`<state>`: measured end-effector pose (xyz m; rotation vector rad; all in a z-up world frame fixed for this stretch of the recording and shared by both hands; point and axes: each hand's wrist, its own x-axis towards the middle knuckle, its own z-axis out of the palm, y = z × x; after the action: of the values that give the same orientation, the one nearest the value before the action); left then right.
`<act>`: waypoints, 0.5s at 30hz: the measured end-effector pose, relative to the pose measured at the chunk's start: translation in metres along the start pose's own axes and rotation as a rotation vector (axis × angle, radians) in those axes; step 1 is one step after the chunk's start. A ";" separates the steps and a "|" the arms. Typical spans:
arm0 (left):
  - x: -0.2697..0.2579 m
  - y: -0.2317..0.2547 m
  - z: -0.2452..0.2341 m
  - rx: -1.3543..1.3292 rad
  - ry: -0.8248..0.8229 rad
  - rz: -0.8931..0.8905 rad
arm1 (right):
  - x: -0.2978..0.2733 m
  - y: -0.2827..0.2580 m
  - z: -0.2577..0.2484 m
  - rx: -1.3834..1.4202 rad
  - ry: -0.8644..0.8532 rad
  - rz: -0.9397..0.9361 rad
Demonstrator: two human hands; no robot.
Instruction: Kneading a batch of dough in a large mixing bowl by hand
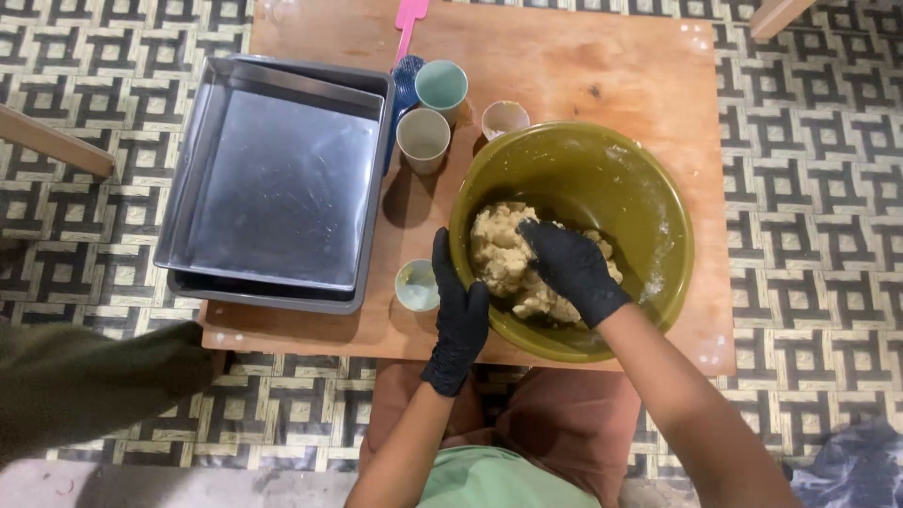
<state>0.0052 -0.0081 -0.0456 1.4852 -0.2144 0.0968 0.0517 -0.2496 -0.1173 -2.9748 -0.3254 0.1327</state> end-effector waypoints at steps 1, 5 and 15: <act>0.001 -0.001 0.000 0.024 -0.005 -0.001 | -0.004 -0.003 -0.020 0.175 0.006 0.008; -0.003 0.027 -0.003 -0.040 -0.015 -0.051 | -0.034 0.029 -0.100 0.893 -0.007 0.048; 0.004 0.039 -0.009 -0.002 -0.047 -0.154 | 0.087 0.059 0.011 1.391 -0.136 0.081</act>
<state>0.0027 0.0042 -0.0074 1.4979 -0.1372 -0.0623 0.1477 -0.2859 -0.1436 -1.5975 -0.0495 0.3771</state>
